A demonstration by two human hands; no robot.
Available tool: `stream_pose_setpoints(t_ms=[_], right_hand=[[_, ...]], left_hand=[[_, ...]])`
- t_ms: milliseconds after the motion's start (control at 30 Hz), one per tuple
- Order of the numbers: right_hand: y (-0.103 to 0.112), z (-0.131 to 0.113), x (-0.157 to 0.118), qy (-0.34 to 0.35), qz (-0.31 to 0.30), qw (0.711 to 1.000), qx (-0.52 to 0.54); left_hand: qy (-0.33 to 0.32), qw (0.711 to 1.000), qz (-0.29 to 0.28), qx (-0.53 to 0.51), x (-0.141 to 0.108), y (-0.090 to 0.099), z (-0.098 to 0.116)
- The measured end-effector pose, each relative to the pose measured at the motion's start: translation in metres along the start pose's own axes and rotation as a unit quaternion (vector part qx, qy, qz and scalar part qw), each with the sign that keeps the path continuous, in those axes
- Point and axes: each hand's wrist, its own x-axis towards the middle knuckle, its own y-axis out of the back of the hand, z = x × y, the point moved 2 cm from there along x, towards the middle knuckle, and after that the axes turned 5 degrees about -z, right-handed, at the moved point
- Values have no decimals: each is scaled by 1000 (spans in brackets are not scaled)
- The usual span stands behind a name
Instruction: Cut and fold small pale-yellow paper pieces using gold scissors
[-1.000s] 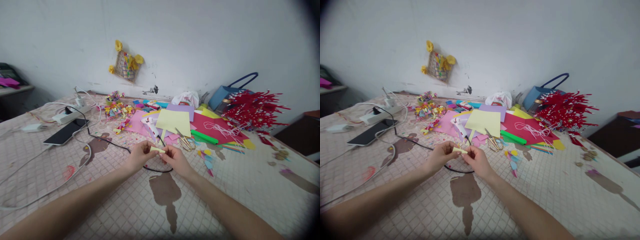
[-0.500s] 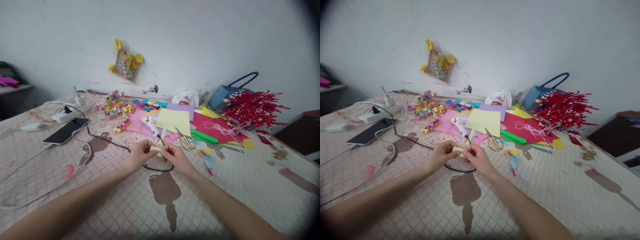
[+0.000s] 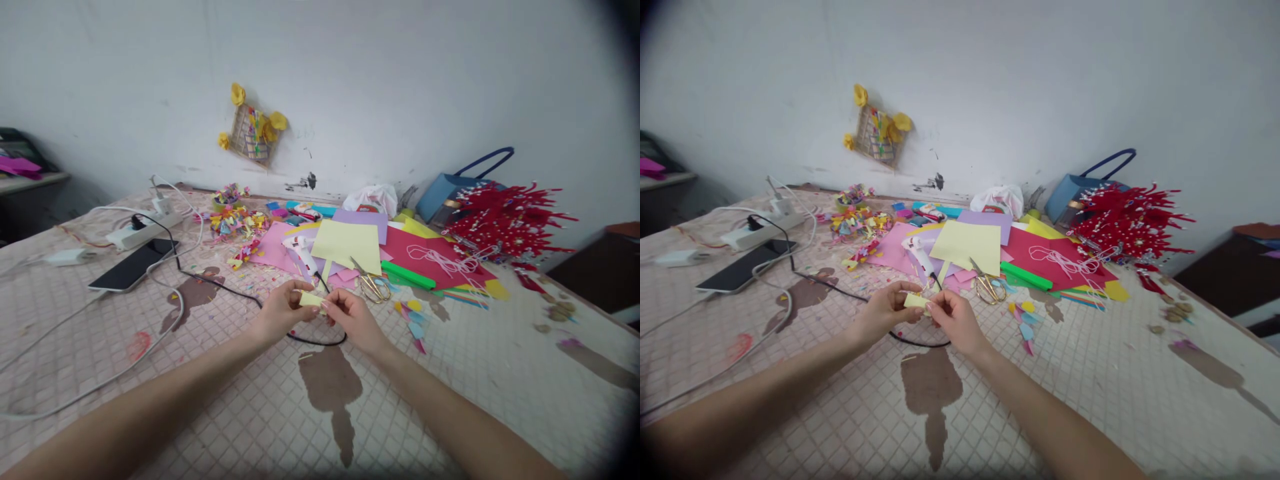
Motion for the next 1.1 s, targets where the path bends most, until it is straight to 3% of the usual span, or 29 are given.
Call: stream_pose_setpoints(t_ms=[267,500,700,900,1100], right_hand=[[8,7,5,-6,1,1000,-16],[10,8,6,7,-17,999,-31],[2,8,2,-20,-34,999,34],[1,10,4,-11,-31,999,-6],[8,14,7,-31,-26,999,14]], left_hand=[[83,994,-17,-64,3,3,0],[49,998,-6,-32,4,3,-2],[-9,1000,-1,29,3,4,1],[-18,1000,0,15,4,6,-1],[12,1000,11,-1,7,10,-4]])
